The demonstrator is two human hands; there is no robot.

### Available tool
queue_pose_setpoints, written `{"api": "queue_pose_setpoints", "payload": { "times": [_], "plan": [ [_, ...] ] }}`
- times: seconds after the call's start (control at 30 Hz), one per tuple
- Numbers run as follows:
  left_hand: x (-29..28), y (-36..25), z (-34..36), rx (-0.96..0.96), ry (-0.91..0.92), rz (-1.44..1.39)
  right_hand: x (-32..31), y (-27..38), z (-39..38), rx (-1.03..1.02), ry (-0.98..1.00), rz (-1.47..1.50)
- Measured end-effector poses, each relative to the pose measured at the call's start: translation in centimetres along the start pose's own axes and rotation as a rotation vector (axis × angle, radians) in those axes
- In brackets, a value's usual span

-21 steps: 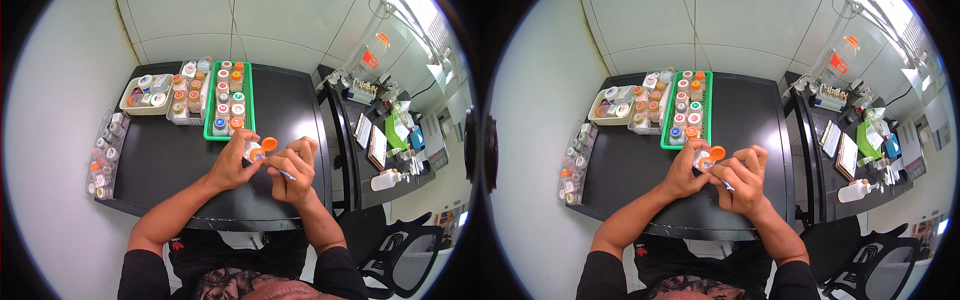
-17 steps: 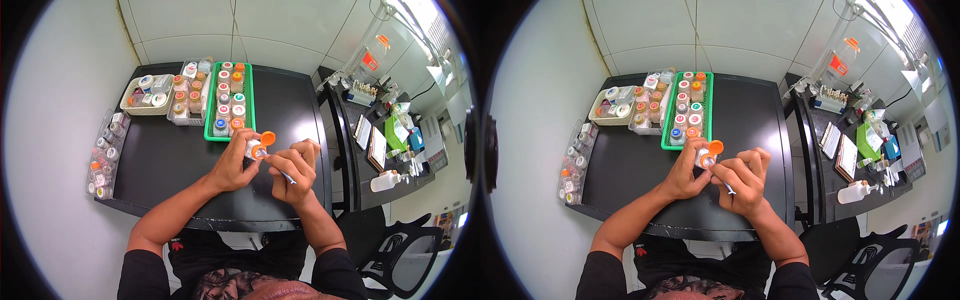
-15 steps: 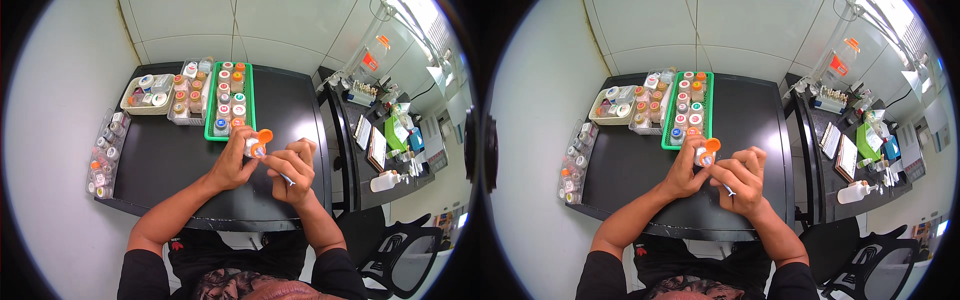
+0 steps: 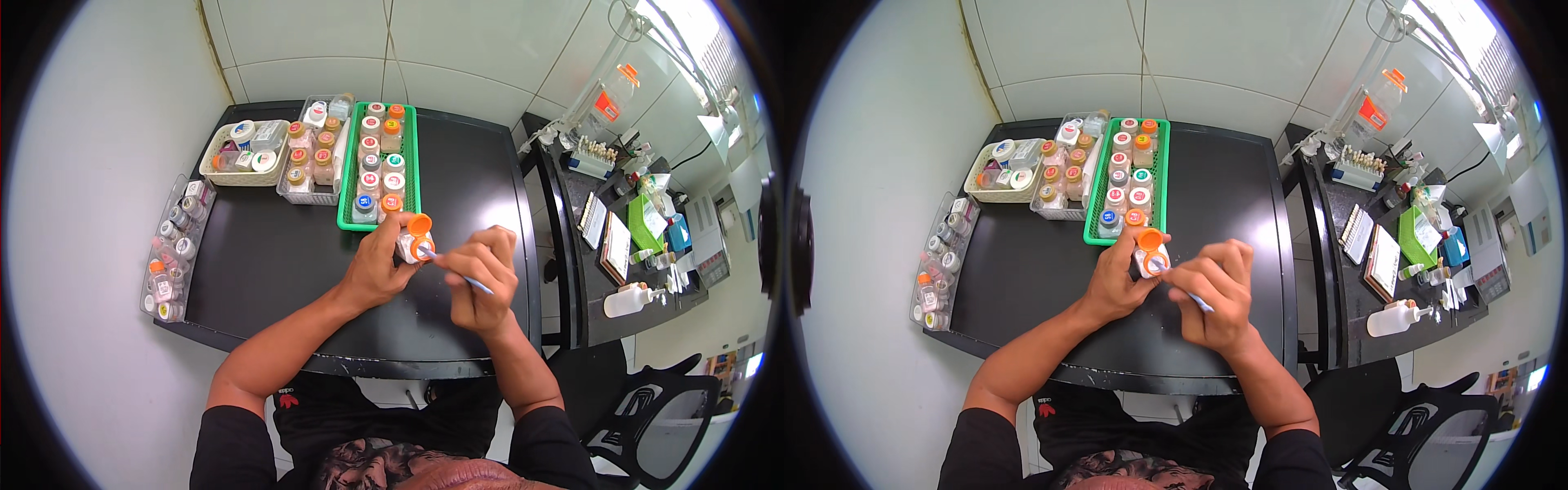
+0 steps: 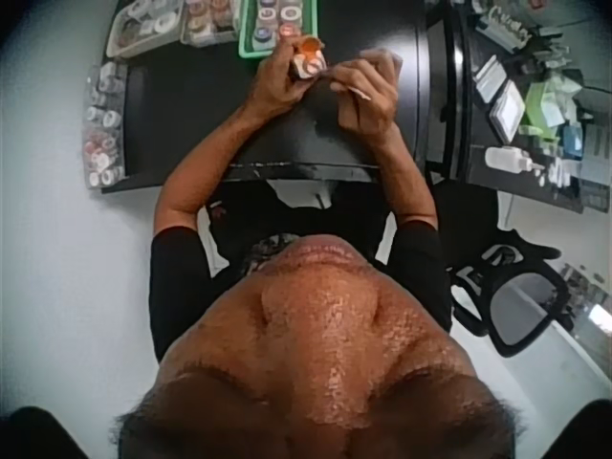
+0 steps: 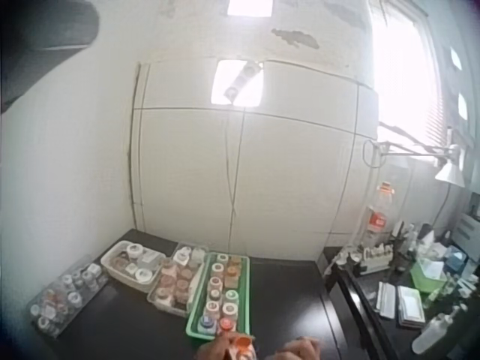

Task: The person applies colored stains to dental crowns using a fine-tipped brush, alternating between different small jars of pigment and placing the crowns back on their respective supports.

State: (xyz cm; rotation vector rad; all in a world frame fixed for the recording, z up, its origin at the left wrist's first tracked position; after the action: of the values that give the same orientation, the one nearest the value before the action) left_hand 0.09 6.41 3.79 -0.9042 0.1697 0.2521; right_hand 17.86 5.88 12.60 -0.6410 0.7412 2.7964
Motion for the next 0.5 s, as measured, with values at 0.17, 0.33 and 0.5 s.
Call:
{"api": "queue_pose_setpoints", "payload": {
  "times": [0.17, 0.33, 0.5],
  "plan": [
    [-0.2, -1.1, 0.3, 0.187, 0.016, 0.153, 0.4, 0.0, 0.3, 0.033, 0.044, -0.004],
    [0.1, -0.8, 0.3, 0.153, 0.041, 0.115, 0.4, -0.8, 0.2, 0.054, 0.016, 0.030],
    [0.1, -0.9, 0.4, 0.092, 0.024, -0.002, 0.7, -1.2, 0.2, 0.100, 0.069, 0.064]
  ]
}}
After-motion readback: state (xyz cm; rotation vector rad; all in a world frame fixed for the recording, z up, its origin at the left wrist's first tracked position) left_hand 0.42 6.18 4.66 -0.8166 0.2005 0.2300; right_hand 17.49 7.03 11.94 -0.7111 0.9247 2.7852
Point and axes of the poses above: each hand's wrist, its own z-axis towards the middle knuckle, its own x-axis out of the palm, y = z × x, the point moved 7 cm from there along z, towards the middle knuckle, and after that the axes turned 13 degrees about x, right-handed, at the moved point
